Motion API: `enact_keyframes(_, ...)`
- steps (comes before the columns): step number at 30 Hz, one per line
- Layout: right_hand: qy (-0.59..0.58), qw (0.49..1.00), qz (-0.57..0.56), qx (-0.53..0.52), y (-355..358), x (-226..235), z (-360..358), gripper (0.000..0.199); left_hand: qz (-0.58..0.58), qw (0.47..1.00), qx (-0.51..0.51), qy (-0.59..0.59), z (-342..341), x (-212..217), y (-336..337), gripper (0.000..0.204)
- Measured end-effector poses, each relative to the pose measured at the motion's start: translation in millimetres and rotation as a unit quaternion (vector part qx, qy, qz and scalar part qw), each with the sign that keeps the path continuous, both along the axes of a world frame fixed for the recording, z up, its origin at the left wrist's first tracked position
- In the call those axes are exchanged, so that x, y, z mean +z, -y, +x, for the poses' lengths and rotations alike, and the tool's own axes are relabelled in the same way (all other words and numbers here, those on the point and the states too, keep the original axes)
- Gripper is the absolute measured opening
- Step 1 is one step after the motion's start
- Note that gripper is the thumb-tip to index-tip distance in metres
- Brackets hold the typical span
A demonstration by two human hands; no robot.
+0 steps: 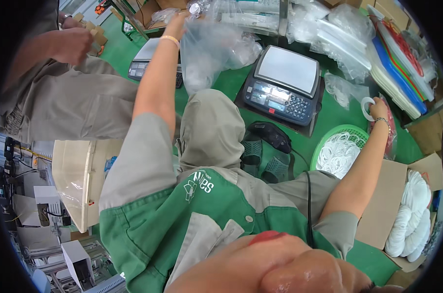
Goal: The recorder is packaging white plastic rings into plastic bags, weighing them on a digital scale, and sealing the bags with tape.
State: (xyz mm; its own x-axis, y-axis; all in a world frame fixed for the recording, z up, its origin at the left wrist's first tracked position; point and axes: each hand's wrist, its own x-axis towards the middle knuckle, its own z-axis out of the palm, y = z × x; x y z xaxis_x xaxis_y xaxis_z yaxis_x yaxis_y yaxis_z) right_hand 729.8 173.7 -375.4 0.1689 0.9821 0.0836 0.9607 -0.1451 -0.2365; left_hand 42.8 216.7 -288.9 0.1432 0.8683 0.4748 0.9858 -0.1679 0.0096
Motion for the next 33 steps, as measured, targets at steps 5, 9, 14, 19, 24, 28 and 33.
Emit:
enact_keyframes(5, 0.056, 0.998, -0.003, 0.036, -6.9, 27.3, -78.9, 0.027, -0.106, 0.829, 0.058, 0.546, 7.6, -65.7, 1.8, 0.029)
enact_keyframes(9, 0.134, 0.987, -0.047, 0.070, -15.8, 7.8, -102.0, 0.027, -0.347, 0.779, -0.056, 0.519, 146.8, -113.8, 5.0, 0.042)
enact_keyframes(14, 0.190, 0.938, -0.044, 0.288, -8.6, -23.0, -203.0, 0.018, -0.405, 0.855, -0.318, 0.061, 230.9, -126.1, 54.7, 0.092)
enact_keyframes(19, -0.028, 0.927, -0.074, 0.366, 13.3, -30.3, -269.3, 0.024, -0.451, 0.842, -0.291, 0.038, 257.5, -103.8, 71.4, 0.087)
enact_keyframes(24, -0.307, 0.900, -0.086, 0.297, 7.8, -0.3, -273.7, 0.015, -0.396, 0.807, -0.281, 0.335, 227.8, -111.3, 51.8, 0.046)
enact_keyframes(28, -0.301, 0.903, -0.039, 0.304, 4.8, -14.8, -269.0, 0.013, -0.344, 0.820, -0.292, 0.352, 242.5, -99.7, 53.5, 0.038)
enact_keyframes(33, -0.350, 0.889, -0.101, 0.277, 25.1, -10.7, -297.7, 0.023, -0.307, 0.877, -0.260, 0.264, 237.5, -105.4, 54.3, 0.027)
